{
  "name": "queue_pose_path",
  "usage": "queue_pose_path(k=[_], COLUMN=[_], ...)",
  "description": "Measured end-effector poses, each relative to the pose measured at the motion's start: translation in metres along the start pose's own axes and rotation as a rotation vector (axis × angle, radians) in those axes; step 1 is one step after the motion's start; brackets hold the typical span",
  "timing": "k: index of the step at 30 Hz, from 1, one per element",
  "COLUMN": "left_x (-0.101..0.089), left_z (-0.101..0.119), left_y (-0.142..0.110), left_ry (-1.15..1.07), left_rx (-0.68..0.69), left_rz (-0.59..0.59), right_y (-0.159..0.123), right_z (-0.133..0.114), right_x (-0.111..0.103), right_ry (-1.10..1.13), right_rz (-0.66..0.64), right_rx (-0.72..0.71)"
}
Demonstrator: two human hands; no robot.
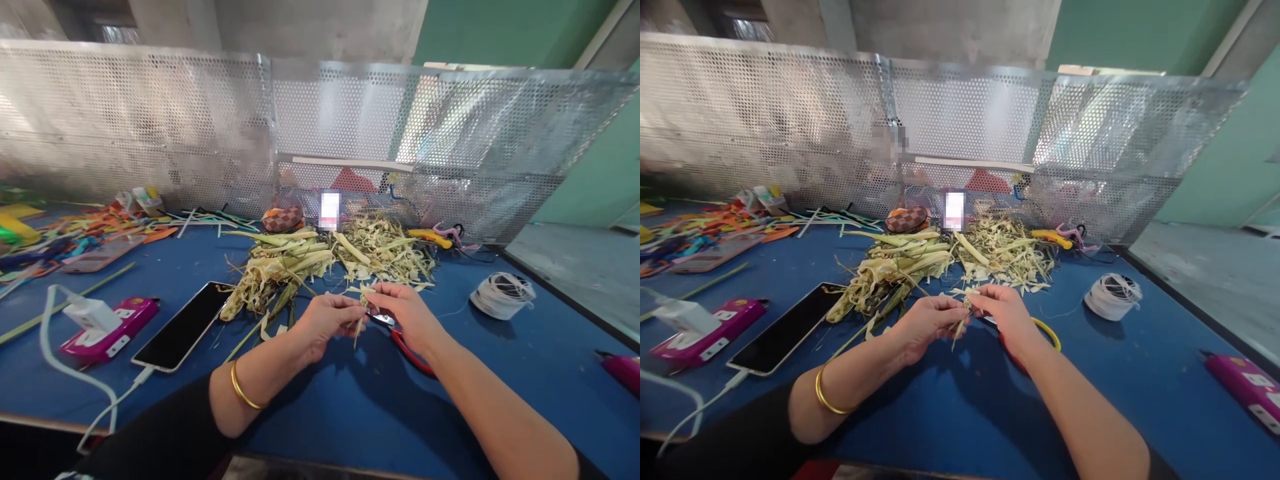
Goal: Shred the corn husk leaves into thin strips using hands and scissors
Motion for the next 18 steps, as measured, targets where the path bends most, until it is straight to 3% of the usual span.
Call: queue_pose_path(k=[4, 12, 18], left_x=[-0.0016, -0.0020, -0.0055], left_z=[-0.0008, 0.0000, 0.0016], left_y=[0.0025, 0.0049, 0.0099], left_ry=[-0.035, 0.103, -0.076], left_rx=[-0.128, 0.105, 0.061], left_rz=[-0.107, -0.011, 0.118], right_y=[-0.0002, -0.0046, -0.0013], right_z=[-0.0028, -0.0061, -0.0031], right_x=[-0.0007, 0.0035, -0.0017], right_ry=[0.032, -0.171, -0.239], right_rz=[-0.055, -0.008, 0.188], right_rx=[0.027, -0.152, -0.242])
Point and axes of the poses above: each hand's wrist, its own y-axis towards the middle knuckle, its own x-axis out of the palm, z = x × y, the point moved 1 cm from there along y, towards the middle knuckle, and after that the axes turned 13 degrees about z, right-handed, at the moved point
